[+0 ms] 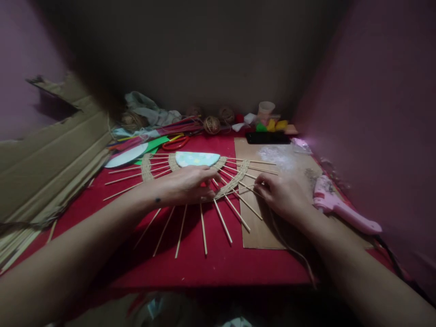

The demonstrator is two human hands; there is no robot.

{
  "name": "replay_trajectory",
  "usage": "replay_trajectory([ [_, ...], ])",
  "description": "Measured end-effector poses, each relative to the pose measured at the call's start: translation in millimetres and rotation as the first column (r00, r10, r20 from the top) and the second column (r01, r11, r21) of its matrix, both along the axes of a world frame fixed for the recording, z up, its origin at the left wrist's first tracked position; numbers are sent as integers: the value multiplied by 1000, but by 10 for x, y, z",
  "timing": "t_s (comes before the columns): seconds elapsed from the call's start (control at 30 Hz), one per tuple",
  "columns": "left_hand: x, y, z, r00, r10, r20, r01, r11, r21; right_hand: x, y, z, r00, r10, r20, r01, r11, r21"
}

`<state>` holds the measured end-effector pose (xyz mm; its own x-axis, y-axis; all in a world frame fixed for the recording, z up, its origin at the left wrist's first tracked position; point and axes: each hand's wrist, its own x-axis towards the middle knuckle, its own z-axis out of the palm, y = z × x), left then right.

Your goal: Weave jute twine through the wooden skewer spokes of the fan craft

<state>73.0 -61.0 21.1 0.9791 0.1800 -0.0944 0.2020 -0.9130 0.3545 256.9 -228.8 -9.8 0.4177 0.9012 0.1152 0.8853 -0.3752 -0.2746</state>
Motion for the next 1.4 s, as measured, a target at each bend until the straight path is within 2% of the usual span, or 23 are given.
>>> replay_trajectory([
  [0.1,74,-90,-58,989,-40,144,41,999,-4,3,0,0,1000,1,1,-1,1000,1],
  [0.17,123,-149,-141,977,-96,188,94,995,21,11,-1,-6,1000,2,27,-2,1000,11],
  [0.23,158,-190,-240,972,-141,189,123,987,106,20,-5,-9,998,-4,55,3,1000,11],
  [0.37,180,-214,-377,966,-148,212,91,962,257,19,-70,0,998,3,69,-5,999,33],
  [0.5,174,-195,-389,934,-279,222,205,929,308,-60,-267,-4,996,85,-14,-83,990,114],
  [0.6,172,-171,-389,904,-384,188,282,866,413,-159,-457,-40,982,153,-110,-133,976,170],
  [0.67,171,-157,-403,897,-411,164,293,829,476,-220,-562,-82,975,176,-139,-143,965,219],
  [0.73,167,-148,-422,896,-419,148,293,807,512,-270,-632,-134,973,193,-126,-156,953,259],
  [0.83,157,-141,-441,896,-419,147,287,799,528,-328,-679,-210,978,210,-16,-196,935,297],
  [1.0,145,-149,-430,891,-418,175,272,801,533,-378,-703,-273,971,179,158,-219,933,284],
  [1.17,132,-156,-406,896,-411,168,269,803,532,-264,-683,-242,981,82,178,-127,958,256],
  [1.3,116,-150,-413,903,-405,143,277,804,526,-87,-532,-147,970,-2,244,-49,978,204],
  [1.4,110,-154,-409,909,-396,128,282,812,512,16,-310,-34,938,-53,344,6,991,136],
])
